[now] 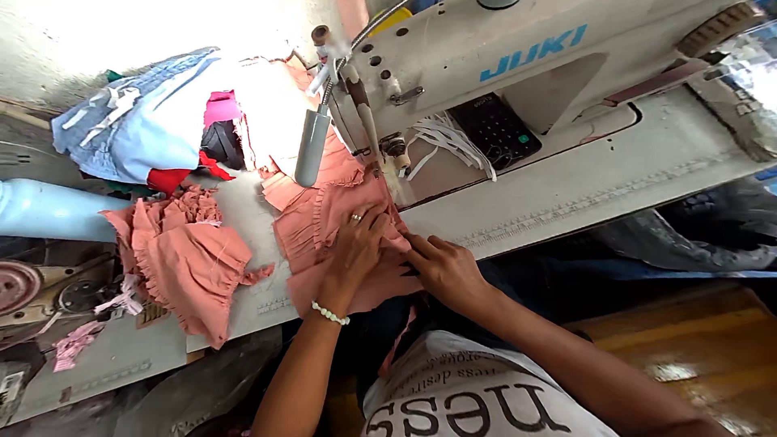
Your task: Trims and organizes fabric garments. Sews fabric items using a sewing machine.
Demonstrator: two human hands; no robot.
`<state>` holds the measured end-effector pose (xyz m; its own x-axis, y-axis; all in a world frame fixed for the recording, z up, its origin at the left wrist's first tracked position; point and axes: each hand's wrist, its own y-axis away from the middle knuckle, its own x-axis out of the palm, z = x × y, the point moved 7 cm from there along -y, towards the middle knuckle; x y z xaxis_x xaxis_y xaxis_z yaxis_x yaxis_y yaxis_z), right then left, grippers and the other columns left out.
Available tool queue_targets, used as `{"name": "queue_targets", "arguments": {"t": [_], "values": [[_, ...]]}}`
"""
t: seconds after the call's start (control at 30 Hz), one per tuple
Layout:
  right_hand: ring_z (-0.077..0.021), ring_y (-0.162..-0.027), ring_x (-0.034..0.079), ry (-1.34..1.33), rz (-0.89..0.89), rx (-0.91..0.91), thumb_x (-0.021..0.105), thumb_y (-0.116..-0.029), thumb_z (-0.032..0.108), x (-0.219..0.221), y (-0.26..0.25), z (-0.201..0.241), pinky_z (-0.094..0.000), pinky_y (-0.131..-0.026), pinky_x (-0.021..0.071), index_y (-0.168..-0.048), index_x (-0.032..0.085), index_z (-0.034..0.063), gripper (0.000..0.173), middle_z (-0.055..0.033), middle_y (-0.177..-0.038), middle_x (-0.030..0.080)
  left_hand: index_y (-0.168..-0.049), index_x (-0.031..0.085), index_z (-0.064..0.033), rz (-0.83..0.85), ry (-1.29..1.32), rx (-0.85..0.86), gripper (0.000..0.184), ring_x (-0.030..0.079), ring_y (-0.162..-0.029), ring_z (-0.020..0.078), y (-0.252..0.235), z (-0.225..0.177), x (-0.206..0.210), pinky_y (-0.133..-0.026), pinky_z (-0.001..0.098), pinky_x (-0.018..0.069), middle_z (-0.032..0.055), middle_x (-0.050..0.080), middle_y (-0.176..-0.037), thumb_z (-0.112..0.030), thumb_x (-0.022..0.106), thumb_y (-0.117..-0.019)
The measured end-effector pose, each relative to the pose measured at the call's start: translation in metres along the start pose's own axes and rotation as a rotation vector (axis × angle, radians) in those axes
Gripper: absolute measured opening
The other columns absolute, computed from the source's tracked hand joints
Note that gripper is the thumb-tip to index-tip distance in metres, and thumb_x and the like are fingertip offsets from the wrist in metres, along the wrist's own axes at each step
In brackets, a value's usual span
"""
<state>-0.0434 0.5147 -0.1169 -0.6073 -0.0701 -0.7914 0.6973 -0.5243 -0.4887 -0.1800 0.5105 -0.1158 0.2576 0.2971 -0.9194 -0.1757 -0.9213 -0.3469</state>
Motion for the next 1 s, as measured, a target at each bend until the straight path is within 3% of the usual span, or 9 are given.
{"name": "queue_targets", "arguments": {"t": [0.13, 0.3, 0.37, 0.43, 0.53, 0.6, 0.67, 0.73, 1.0], "values": [[-0.0318, -0.063, 0.067, 0.026, -0.006, 0.024, 0.066, -0.0873, -0.001, 0.008, -0.019, -0.004, -0.0412, -0.049, 0.0528, -0.094, 0.075, 0.0022, 0.012, -0.0185, -0.099, 0.073, -0.101, 0.075, -0.0008, -0.001, 0.003, 0.076, 0.016, 0.067, -0.116, 0.0328, -0.016, 0.016, 0.001, -0.098, 0.0508, 0.0501, 0.0145, 0.072, -0.121, -0.003, 0.063, -0.0896], [-0.0321, -0.064, 0.068, -0.002, 0.030, 0.042, 0.066, -0.0882, -0.002, 0.019, -0.032, -0.012, -0.0426, -0.051, 0.0545, -0.090, 0.075, 0.0004, 0.009, -0.0207, -0.109, 0.073, -0.102, 0.073, 0.0005, -0.021, -0.057, 0.121, 0.018, 0.066, -0.118, 0.0339, -0.025, 0.024, -0.001, -0.100, 0.0483, 0.0507, 0.0162, 0.070, -0.125, -0.003, 0.059, -0.0920], [-0.0315, -0.066, 0.069, -0.015, 0.022, 0.025, 0.066, -0.0869, -0.003, 0.017, -0.031, -0.013, -0.0417, -0.053, 0.0552, -0.087, 0.074, -0.0003, 0.009, -0.0205, -0.116, 0.073, -0.113, 0.072, 0.0029, -0.043, -0.104, 0.047, 0.024, 0.066, -0.121, 0.0346, -0.021, 0.010, -0.008, -0.101, 0.0497, 0.0508, 0.0185, 0.068, -0.129, -0.002, 0.060, -0.0932], [-0.0310, -0.067, 0.069, 0.000, 0.003, 0.013, 0.066, -0.0848, -0.005, 0.014, -0.026, -0.012, -0.0407, -0.052, 0.0542, -0.084, 0.074, -0.0008, 0.009, -0.0206, -0.112, 0.073, -0.129, 0.067, 0.0033, -0.052, -0.090, -0.068, 0.038, 0.063, -0.126, 0.0344, -0.011, -0.011, -0.012, -0.104, 0.0502, 0.0496, 0.0192, 0.066, -0.135, 0.002, 0.060, -0.0911], [-0.0314, -0.069, 0.069, 0.058, 0.001, 0.015, 0.064, -0.0856, -0.003, 0.010, -0.015, -0.009, -0.0400, -0.051, 0.0526, -0.082, 0.074, 0.0002, 0.010, -0.0194, -0.112, 0.074, -0.136, 0.063, 0.0021, -0.049, 0.027, -0.235, 0.048, 0.061, -0.130, 0.0349, 0.002, -0.023, -0.003, -0.108, 0.0529, 0.0468, 0.0184, 0.063, -0.140, 0.006, 0.060, -0.0891], [-0.0319, -0.069, 0.068, 0.072, -0.004, 0.007, 0.064, -0.0867, -0.002, 0.008, -0.011, -0.007, -0.0396, -0.051, 0.0517, -0.084, 0.074, 0.0015, 0.011, -0.0189, -0.107, 0.075, -0.138, 0.061, 0.0023, -0.071, 0.097, -0.277, 0.050, 0.060, -0.131, 0.0348, 0.005, -0.023, 0.000, -0.109, 0.0528, 0.0457, 0.0179, 0.063, -0.141, 0.007, 0.059, -0.0883], [-0.0312, -0.067, 0.066, 0.081, -0.019, -0.003, 0.062, -0.0880, -0.001, 0.005, -0.007, -0.005, -0.0382, -0.049, 0.0491, -0.088, 0.075, 0.0021, 0.013, -0.0168, -0.093, 0.073, -0.140, 0.060, 0.0019, -0.099, 0.194, -0.309, 0.051, 0.060, -0.131, 0.0341, 0.007, -0.021, 0.000, -0.109, 0.0507, 0.0457, 0.0173, 0.063, -0.140, 0.007, 0.057, -0.0897], [-0.0302, -0.068, 0.066, 0.087, -0.019, -0.003, 0.062, -0.0884, -0.001, 0.004, -0.006, -0.004, -0.0375, -0.049, 0.0493, -0.093, 0.076, 0.0029, 0.015, -0.0156, -0.097, 0.074, -0.141, 0.058, 0.0025, -0.105, 0.279, -0.340, 0.050, 0.060, -0.130, 0.0345, 0.007, -0.016, 0.000, -0.109, 0.0504, 0.0449, 0.0181, 0.063, -0.139, 0.007, 0.056, -0.0918], [-0.0294, -0.063, 0.066, 0.065, 0.008, -0.023, 0.066, -0.0865, 0.000, 0.009, -0.021, -0.008, -0.0382, -0.050, 0.0507, -0.085, 0.074, 0.0021, 0.009, -0.0185, -0.100, 0.074, -0.140, 0.061, -0.0019, -0.024, 0.170, -0.218, 0.048, 0.056, -0.135, 0.0319, 0.003, -0.003, 0.007, -0.109, 0.0549, 0.0421, 0.0132, 0.063, -0.142, 0.002, 0.058, -0.0929]]}}
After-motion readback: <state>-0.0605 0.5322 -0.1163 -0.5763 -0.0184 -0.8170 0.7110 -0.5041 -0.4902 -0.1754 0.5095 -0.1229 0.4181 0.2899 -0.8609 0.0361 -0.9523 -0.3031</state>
